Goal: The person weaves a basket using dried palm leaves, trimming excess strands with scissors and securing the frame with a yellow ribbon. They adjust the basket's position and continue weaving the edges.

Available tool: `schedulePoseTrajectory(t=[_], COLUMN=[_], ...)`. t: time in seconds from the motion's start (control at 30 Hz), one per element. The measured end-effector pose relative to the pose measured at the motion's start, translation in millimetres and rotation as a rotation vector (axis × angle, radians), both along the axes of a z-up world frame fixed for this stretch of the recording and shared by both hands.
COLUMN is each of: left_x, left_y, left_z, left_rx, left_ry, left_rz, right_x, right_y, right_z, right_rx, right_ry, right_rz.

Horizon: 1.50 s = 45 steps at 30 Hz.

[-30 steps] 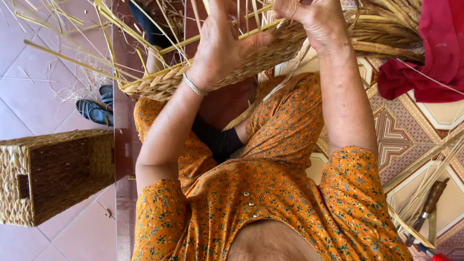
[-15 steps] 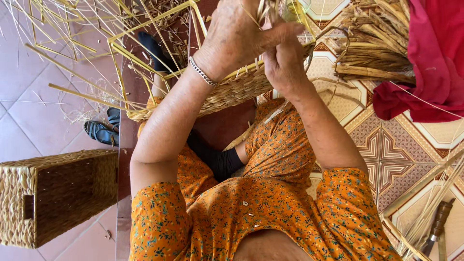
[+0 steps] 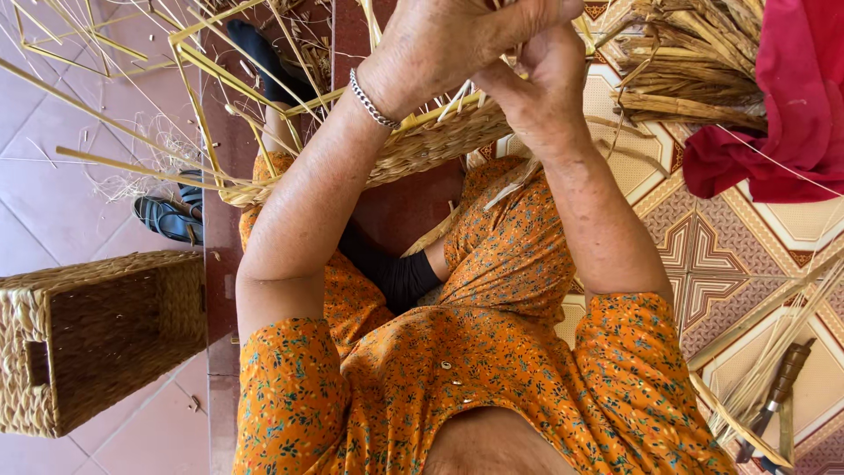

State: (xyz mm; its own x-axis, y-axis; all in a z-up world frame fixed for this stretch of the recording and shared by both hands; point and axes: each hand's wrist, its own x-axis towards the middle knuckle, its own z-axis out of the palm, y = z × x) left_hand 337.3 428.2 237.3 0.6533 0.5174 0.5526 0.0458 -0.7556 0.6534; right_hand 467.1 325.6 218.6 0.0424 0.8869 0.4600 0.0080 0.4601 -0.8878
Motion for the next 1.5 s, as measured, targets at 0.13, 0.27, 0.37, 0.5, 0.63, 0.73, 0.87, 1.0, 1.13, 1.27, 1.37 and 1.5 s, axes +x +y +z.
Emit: schedulePoseTrajectory(t=[0.13,0.27,0.37,0.5,0.63,0.73,0.87,1.0,1.13,1.27,1.37,1.5], left_x=[-7,-17,-25,-45,-51,-54,-62,-73,-76,-75,-74,-76], left_y=[-6,-14,-18,-19,-17,-13,-13,-18,-24,-31,-36,-40], left_z=[4,1,1,12,27,30,21,9,-5,-12,-16,-19], left_rx=[-0.449,-0.719,-0.775,-0.623,-0.731,-0.454,-0.149,0.05,0.314,0.566,0.61,0.616], left_ry=[-0.086,-0.215,-0.327,-0.216,-0.172,-0.152,-0.081,0.08,0.162,0.249,0.315,0.379], left_rz=[-0.161,-0.235,-0.322,-0.452,-0.481,-0.533,-0.536,-0.417,-0.334,-0.321,-0.309,-0.311], right_x=[0,2,7,17,28,35,45,41,36,34,32,30], right_y=[-11,-26,-37,-41,-31,-37,-43,-48,-54,-59,-59,-54], right_z=[-7,-18,-28,-41,-47,-42,-28,-17,-6,0,-2,-7], right_rx=[-0.066,0.026,0.065,0.162,0.133,-0.011,-0.054,-0.076,-0.047,-0.086,-0.124,-0.071], right_ry=[0.213,0.066,-0.112,-0.218,-0.17,-0.113,-0.258,-0.44,-0.647,-0.753,-0.779,-0.852], right_rz=[0.066,-0.035,-0.169,-0.201,-0.106,-0.022,0.072,-0.012,-0.108,-0.17,-0.181,-0.19])
